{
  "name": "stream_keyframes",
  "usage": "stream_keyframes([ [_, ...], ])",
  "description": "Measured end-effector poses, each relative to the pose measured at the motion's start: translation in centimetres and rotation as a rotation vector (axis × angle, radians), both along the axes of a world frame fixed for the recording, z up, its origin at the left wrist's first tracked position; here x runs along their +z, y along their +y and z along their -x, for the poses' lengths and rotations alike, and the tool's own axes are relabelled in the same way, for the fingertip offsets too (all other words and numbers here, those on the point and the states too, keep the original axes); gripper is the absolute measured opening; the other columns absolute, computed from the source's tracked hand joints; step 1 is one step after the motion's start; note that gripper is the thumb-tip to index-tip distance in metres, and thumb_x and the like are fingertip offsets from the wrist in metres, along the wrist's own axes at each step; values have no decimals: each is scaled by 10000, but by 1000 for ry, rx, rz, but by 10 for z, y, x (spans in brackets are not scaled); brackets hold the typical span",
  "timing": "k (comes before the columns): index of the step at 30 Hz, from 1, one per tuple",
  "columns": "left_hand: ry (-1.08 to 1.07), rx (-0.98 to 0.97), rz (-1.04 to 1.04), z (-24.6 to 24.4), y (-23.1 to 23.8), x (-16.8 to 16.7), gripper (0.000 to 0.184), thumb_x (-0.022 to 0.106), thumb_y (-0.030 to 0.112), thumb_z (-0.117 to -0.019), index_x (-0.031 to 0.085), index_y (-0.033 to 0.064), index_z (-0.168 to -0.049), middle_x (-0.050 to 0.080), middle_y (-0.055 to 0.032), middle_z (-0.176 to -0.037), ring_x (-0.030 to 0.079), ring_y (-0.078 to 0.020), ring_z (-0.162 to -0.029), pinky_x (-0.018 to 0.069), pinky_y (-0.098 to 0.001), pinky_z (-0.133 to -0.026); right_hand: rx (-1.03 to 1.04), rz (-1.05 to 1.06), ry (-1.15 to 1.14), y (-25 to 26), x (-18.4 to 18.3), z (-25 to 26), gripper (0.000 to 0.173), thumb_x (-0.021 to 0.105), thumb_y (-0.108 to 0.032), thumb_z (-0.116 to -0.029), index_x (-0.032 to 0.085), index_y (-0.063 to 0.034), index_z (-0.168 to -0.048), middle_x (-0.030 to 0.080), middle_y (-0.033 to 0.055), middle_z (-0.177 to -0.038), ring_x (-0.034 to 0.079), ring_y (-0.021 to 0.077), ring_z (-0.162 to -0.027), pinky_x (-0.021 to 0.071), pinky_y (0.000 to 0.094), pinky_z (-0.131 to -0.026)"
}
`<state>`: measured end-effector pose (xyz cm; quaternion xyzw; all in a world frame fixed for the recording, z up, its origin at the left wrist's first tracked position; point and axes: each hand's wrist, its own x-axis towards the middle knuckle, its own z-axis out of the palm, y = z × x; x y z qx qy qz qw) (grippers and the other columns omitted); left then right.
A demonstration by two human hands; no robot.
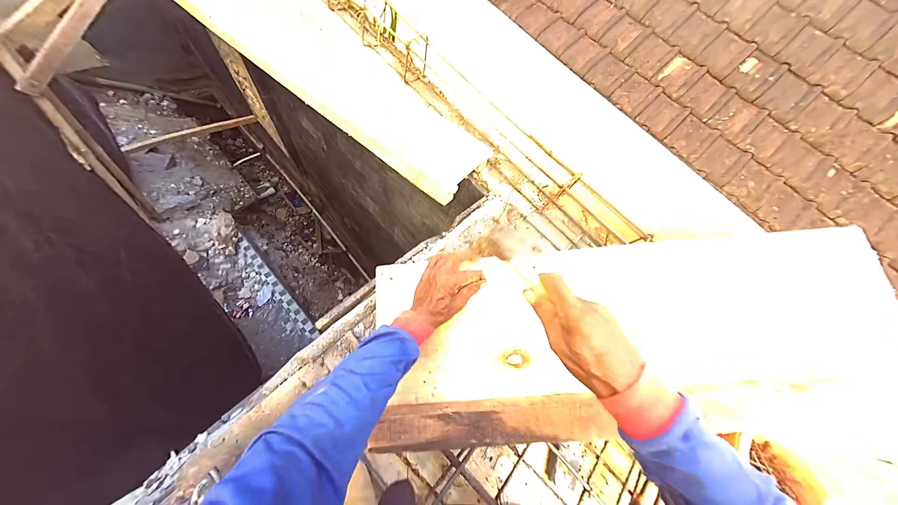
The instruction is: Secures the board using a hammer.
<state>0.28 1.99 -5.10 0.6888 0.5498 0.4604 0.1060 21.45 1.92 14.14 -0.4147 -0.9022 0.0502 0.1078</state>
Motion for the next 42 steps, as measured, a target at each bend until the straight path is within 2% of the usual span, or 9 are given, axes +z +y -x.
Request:
stream_keyframes([
  [6, 8, 14, -2, -5, -7, 2, 249, 620, 341, -985, 787, 178, -897, 703, -83, -1195, 630, -261, -1149, 469, -507, -1028, -79, 191, -312, -8, -1, 2, 421, 346, -473, -1102, 598, -155, -1212, 680, 84, -816, 709, 294, -694, 581, 469, -613],
  [11, 39, 44, -12, -5, -10, 2, 233, 614, 357, -997, 808, 229, -1017, 690, -67, -1225, 621, -253, -1153, 460, -496, -1031, 12, -29, 57, -12, -1, -2, 360, 425, -421, -1079, 610, -112, -1087, 547, -17, -609, 566, 146, -488, 482, 331, -432],
  [14, 31, 32, 26, -8, -12, 2, 241, 609, 350, -989, 800, 204, -975, 685, -77, -1243, 607, -271, -1206, 439, -523, -1080, -106, 238, -329, -8, 1, 3, 395, 341, -462, -1105, 567, -153, -1200, 668, 81, -798, 714, 293, -741, 582, 470, -663],
  [20, 77, 58, 218, 16, -10, 24, 528, 501, 374, -999, 578, 14, -1378, 575, -191, -1424, 532, -324, -1359, 412, -488, -1162, -77, 107, 218, -2, 25, -11, 366, 412, -497, -1077, 602, -185, -1055, 459, -83, -556, 476, 71, -448, 428, 295, -410],
  [24, 369, 214, 584, 18, -1, 48, 617, 229, 439, -1111, 691, 77, -920, 718, -142, -872, 711, -345, -898, 533, -549, -770, 63, 87, 416, -15, 32, -19, 364, 399, -412, -1100, 600, -114, -1158, 548, -34, -636, 553, 99, -493, 503, 323, -425],
  [28, 368, 252, 690, 6, -6, 45, 636, 213, 456, -1102, 675, 77, -883, 705, -152, -850, 708, -356, -889, 532, -551, -747, -60, 225, -260, -16, -6, -18, 405, 367, -447, -1098, 595, -124, -1187, 677, 88, -788, 713, 291, -702, 583, 470, -628],
  [34, 339, 234, 712, 9, -6, 55, 607, 241, 418, -1101, 678, 54, -890, 710, -174, -869, 709, -377, -905, 529, -571, -757, 143, -61, 290, -18, 12, -20, 383, 422, -413, -1095, 612, -81, -1113, 567, -7, -652, 561, 97, -522, 488, 286, -456],
  [39, 366, 270, 692, 3, -4, 34, 692, 162, 502, -1100, 690, 96, -909, 714, -144, -874, 711, -342, -907, 539, -557, -774, -63, 233, -328, -15, -19, -23, 457, 332, -476, -1103, 603, -126, -1216, 692, 105, -835, 719, 314, -708, 586, 493, -618],
  [42, 357, 281, 714, 8, -6, 37, 687, 174, 480, -1103, 691, 59, -934, 716, -174, -881, 708, -378, -911, 529, -570, -780, -152, 271, 45, -9, -19, -26, 442, 371, -503, -1084, 628, -144, -1092, 560, 9, -594, 597, 188, -505, 517, 400, -478],
])
